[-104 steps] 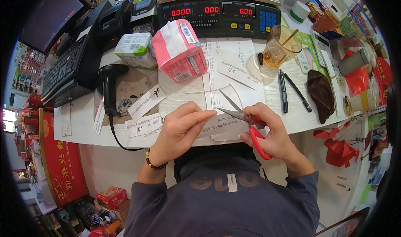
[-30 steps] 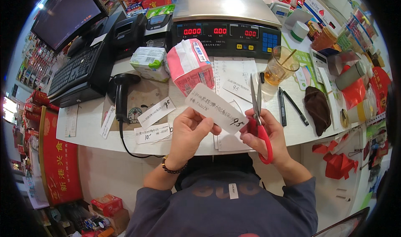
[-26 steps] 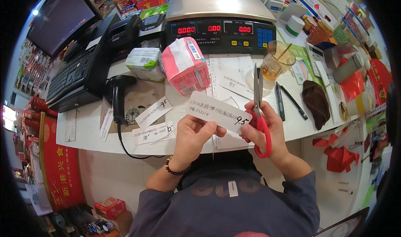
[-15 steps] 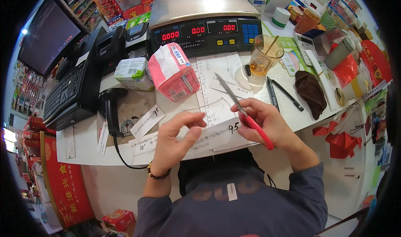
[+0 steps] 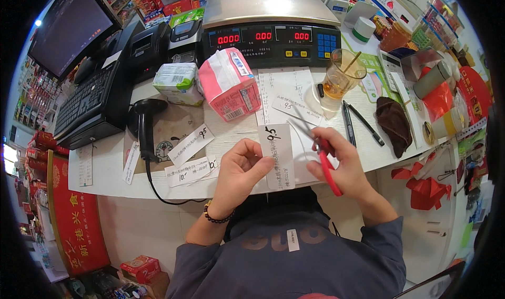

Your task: The person cuts multiple price tags from a printed sheet using scissors at a checkout counter, then walks to a shelf to place the tags on products. The person also briefly removes and adjusts their glasses during the task.

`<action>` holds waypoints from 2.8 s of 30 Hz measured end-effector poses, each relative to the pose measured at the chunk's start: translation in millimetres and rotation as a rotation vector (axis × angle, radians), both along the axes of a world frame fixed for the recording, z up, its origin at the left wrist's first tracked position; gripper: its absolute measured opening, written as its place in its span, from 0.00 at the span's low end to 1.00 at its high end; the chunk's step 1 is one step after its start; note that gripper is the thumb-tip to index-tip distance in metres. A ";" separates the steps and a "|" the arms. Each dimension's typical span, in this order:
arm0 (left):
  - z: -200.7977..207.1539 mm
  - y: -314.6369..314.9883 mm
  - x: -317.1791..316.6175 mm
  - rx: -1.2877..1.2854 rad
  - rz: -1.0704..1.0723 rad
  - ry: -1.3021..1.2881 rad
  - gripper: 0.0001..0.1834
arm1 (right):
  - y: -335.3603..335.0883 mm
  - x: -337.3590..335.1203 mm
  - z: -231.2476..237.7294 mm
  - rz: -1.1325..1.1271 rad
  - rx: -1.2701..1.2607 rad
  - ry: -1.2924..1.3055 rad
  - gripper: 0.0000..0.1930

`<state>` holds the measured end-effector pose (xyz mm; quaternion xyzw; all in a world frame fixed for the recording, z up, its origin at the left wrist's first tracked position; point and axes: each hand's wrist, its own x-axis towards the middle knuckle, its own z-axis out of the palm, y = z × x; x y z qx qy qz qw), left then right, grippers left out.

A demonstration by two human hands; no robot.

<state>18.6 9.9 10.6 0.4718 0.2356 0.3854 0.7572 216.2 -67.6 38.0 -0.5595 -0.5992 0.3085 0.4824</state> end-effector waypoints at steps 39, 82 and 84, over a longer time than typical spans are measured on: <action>-10.2 -11.0 4.5 -0.020 -0.011 0.029 0.07 | 7.2 -17.1 -8.5 0.013 0.023 0.017 0.25; -9.6 1.0 -16.5 0.472 0.208 0.240 0.13 | 4.0 -13.2 0.6 0.030 -0.064 -0.107 0.20; -9.7 1.3 -16.3 0.473 0.209 0.244 0.13 | 3.9 -13.0 0.7 0.034 -0.067 -0.093 0.20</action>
